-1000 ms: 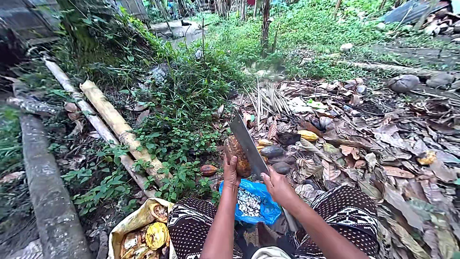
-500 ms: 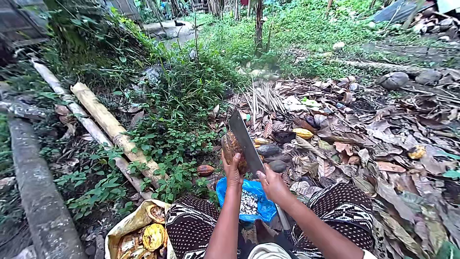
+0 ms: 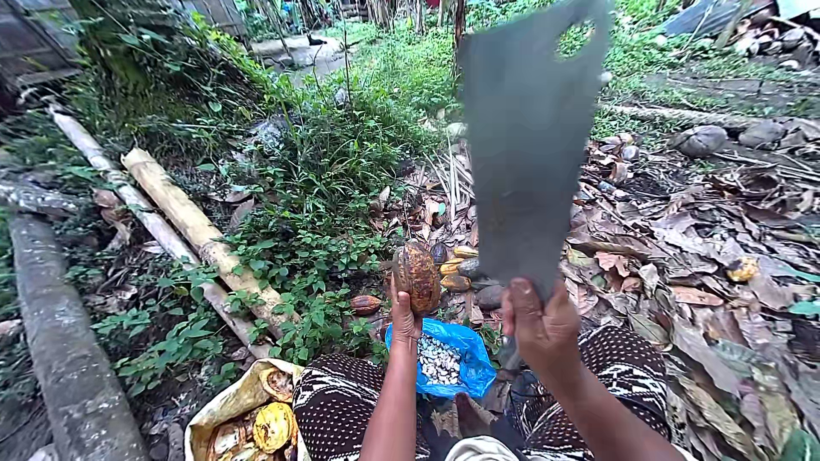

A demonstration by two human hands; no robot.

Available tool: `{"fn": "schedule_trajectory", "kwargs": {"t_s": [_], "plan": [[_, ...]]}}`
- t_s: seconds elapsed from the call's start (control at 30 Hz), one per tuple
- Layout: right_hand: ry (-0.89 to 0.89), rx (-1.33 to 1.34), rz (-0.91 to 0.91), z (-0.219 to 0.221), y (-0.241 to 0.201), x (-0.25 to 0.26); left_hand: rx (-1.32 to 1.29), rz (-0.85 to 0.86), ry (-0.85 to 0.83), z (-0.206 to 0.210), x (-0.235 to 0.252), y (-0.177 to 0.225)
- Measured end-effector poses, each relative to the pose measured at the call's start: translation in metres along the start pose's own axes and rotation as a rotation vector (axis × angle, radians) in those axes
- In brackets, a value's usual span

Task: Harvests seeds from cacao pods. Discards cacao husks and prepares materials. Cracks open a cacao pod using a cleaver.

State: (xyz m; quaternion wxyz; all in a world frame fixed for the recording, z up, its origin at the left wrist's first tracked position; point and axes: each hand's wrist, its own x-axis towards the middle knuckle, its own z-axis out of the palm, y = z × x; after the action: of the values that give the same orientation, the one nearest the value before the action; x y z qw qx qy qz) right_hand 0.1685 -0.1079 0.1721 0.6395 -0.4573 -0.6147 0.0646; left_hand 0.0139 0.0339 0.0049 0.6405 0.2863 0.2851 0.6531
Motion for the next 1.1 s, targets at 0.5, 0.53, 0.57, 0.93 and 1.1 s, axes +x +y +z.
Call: {"fn": "schedule_trajectory", "kwargs": {"t_s": [0.5,0.53,0.57,0.93,1.1], "plan": [[-0.409,-0.424,0.329,0.028,0.037,-0.036,-0.063,-0.288,0.251,0.058,-0.023,0.02],[-0.363,-0.426,0.263,0.033,0.042,-0.041,-0.152,-0.401,0.296,0.07,-0.024,0.031],[-0.35,-0.424,0.224,0.036,0.046,-0.047,-0.256,-0.456,0.312,0.078,-0.021,0.04],[-0.497,-0.353,0.285,-0.014,0.026,-0.061,-0.297,-0.23,0.476,0.014,0.028,0.037],[-0.142,-0.157,-0.024,-0.006,0.01,-0.035,-0.268,-0.233,0.513,0.007,0.022,0.029]]}}
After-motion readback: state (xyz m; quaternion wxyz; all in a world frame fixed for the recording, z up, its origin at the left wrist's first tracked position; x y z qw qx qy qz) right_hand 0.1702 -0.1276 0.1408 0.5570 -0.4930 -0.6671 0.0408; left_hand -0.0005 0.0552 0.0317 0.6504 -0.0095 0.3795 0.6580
